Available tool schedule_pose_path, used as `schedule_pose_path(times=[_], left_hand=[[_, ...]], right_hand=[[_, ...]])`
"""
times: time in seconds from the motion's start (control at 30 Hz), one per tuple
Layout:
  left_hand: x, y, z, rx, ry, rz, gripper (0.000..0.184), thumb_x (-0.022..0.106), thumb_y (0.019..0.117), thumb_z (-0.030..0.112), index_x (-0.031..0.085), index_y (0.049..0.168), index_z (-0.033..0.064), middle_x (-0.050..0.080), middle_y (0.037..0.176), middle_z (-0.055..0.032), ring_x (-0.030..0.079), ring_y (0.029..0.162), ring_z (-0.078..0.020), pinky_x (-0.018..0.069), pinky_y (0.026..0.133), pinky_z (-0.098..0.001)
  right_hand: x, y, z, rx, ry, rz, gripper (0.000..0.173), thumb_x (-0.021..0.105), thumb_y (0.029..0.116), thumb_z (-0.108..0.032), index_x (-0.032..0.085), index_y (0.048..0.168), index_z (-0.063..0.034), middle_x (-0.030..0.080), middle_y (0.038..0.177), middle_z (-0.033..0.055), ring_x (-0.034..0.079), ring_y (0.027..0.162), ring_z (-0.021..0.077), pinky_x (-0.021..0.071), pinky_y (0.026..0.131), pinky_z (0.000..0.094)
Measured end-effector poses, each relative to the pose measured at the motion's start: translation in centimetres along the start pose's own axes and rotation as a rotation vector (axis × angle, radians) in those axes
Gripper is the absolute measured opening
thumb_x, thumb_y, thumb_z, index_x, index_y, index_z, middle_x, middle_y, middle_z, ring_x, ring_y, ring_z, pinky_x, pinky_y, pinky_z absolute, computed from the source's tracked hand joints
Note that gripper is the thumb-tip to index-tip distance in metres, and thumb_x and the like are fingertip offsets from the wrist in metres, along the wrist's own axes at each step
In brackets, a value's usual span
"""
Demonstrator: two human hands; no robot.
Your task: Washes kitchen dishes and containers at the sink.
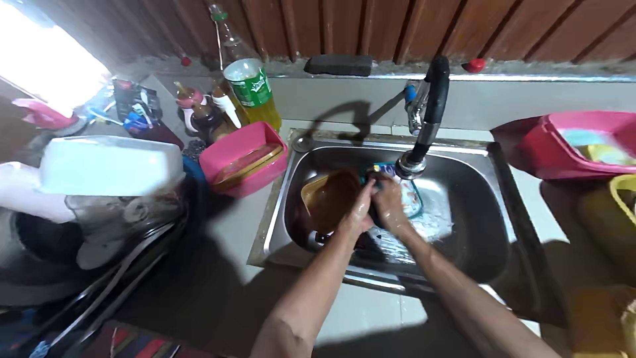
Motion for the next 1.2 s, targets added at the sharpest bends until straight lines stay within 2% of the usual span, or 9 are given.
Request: schedule_pose_path(times=[0.07, 0.2, 0.4, 0.6, 0.73, 0.87, 1.03, 1.13, 1.2], left_hand=[[-0.7, 0.1, -0.1, 0.036, -0.007, 0.043, 0.051, 0.033, 0.1086, 0.052, 0.058, 0.127, 0.0114, 0.067, 0.105, -0.0077, 0.065, 0.093, -0.0182, 0.0559, 0.082, -0.0386], [-2.0, -0.7, -1.3, 0.054, -0.026, -0.052, 0.056, 0.029, 0.1096, 0.051, 0.049, 0.143, 0.0106, 0.066, 0.122, -0.0146, 0.067, 0.108, -0.0258, 0.0569, 0.093, -0.046], [-1.6, -0.3, -0.2, 0.095, 0.156, -0.01, 0.071, 0.022, 0.1028, 0.069, 0.047, 0.148, 0.0205, 0.059, 0.139, -0.008, 0.058, 0.126, -0.0228, 0.0507, 0.103, -0.0492], [-1.6, -0.9, -0.8, 0.106, 0.097, -0.066, 0.067, 0.023, 0.1062, 0.061, 0.047, 0.147, 0.0141, 0.064, 0.129, -0.0121, 0.064, 0.117, -0.0233, 0.0552, 0.098, -0.0454], [-1.4, -0.7, -0.5, 0.128, 0.157, -0.068, 0.065, 0.023, 0.1063, 0.062, 0.042, 0.153, 0.0202, 0.055, 0.145, -0.0063, 0.054, 0.131, -0.0199, 0.0475, 0.108, -0.0461], [-1.7, -1.0, -0.6, 0.125, 0.122, -0.107, 0.068, 0.021, 0.1057, 0.062, 0.045, 0.149, 0.0155, 0.063, 0.132, -0.0117, 0.063, 0.119, -0.0238, 0.0543, 0.1, -0.0463], [-2.4, -0.3, 0.5, 0.106, 0.062, -0.067, 0.069, 0.025, 0.1011, 0.072, 0.056, 0.137, 0.0211, 0.068, 0.121, -0.0029, 0.066, 0.11, -0.0176, 0.0572, 0.091, -0.0428], [-3.6, -0.2, 1.8, 0.17, -0.038, -0.032, 0.04, 0.039, 0.1079, 0.047, 0.062, 0.118, 0.0159, 0.07, 0.101, -0.0024, 0.068, 0.089, -0.014, 0.059, 0.075, -0.0341], [-4.4, -0.5, 2.3, 0.165, -0.092, -0.066, 0.04, 0.036, 0.1092, 0.043, 0.061, 0.125, 0.016, 0.07, 0.109, -0.0044, 0.069, 0.096, -0.0168, 0.0598, 0.081, -0.0372]], right_hand=[[0.2, -1.3, 0.0, -0.067, -0.099, -0.151, 0.046, 0.047, 0.1038, -0.021, 0.056, 0.144, 0.0001, 0.048, 0.148, 0.0259, 0.043, 0.139, 0.0423, 0.0351, 0.116, 0.0568], [-3.3, 1.8, 4.6, -0.003, -0.179, 0.045, 0.032, 0.059, 0.099, -0.009, 0.065, 0.127, 0.0056, 0.052, 0.137, 0.0335, 0.048, 0.13, 0.0509, 0.0383, 0.109, 0.0649], [-0.3, -0.3, -0.1, -0.19, -0.122, -0.059, 0.033, 0.055, 0.0993, -0.012, 0.066, 0.126, 0.0029, 0.058, 0.134, 0.0259, 0.051, 0.131, 0.0414, 0.0415, 0.112, 0.0564], [-2.1, 1.8, 2.2, 0.011, -0.024, 0.188, 0.035, 0.064, 0.0992, -0.018, 0.059, 0.128, 0.0026, 0.059, 0.127, 0.0252, 0.058, 0.121, 0.0376, 0.0476, 0.104, 0.0555], [-0.2, 0.9, -0.6, -0.156, -0.031, 0.1, 0.026, 0.064, 0.0947, -0.009, 0.072, 0.115, 0.0042, 0.067, 0.123, 0.0236, 0.061, 0.121, 0.036, 0.0452, 0.107, 0.0534], [-1.6, 3.3, 1.8, 0.076, -0.032, 0.208, 0.051, 0.071, 0.0927, -0.017, 0.053, 0.133, 0.0075, 0.058, 0.129, 0.0292, 0.057, 0.123, 0.04, 0.0459, 0.108, 0.0526], [0.1, 0.4, -1.4, -0.196, -0.092, -0.127, 0.027, 0.061, 0.0945, -0.008, 0.072, 0.117, 0.0019, 0.065, 0.124, 0.0244, 0.058, 0.123, 0.0388, 0.045, 0.107, 0.0544], [0.0, -2.5, -0.2, -0.124, -0.132, -0.23, 0.023, 0.064, 0.0957, -0.012, 0.074, 0.112, 0.0012, 0.063, 0.12, 0.0229, 0.057, 0.118, 0.0372, 0.0484, 0.103, 0.0499], [-0.9, -2.9, 1.5, -0.04, -0.169, -0.22, 0.026, 0.064, 0.0958, -0.01, 0.072, 0.115, 0.0047, 0.062, 0.121, 0.0271, 0.059, 0.118, 0.0401, 0.0494, 0.102, 0.0512]])
Point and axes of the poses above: each hand's wrist, its own y-axis towards the middle knuckle, its own x-axis out of the palm, z = x × y, the point moved 1 cm from there along y, towards the middle knuckle
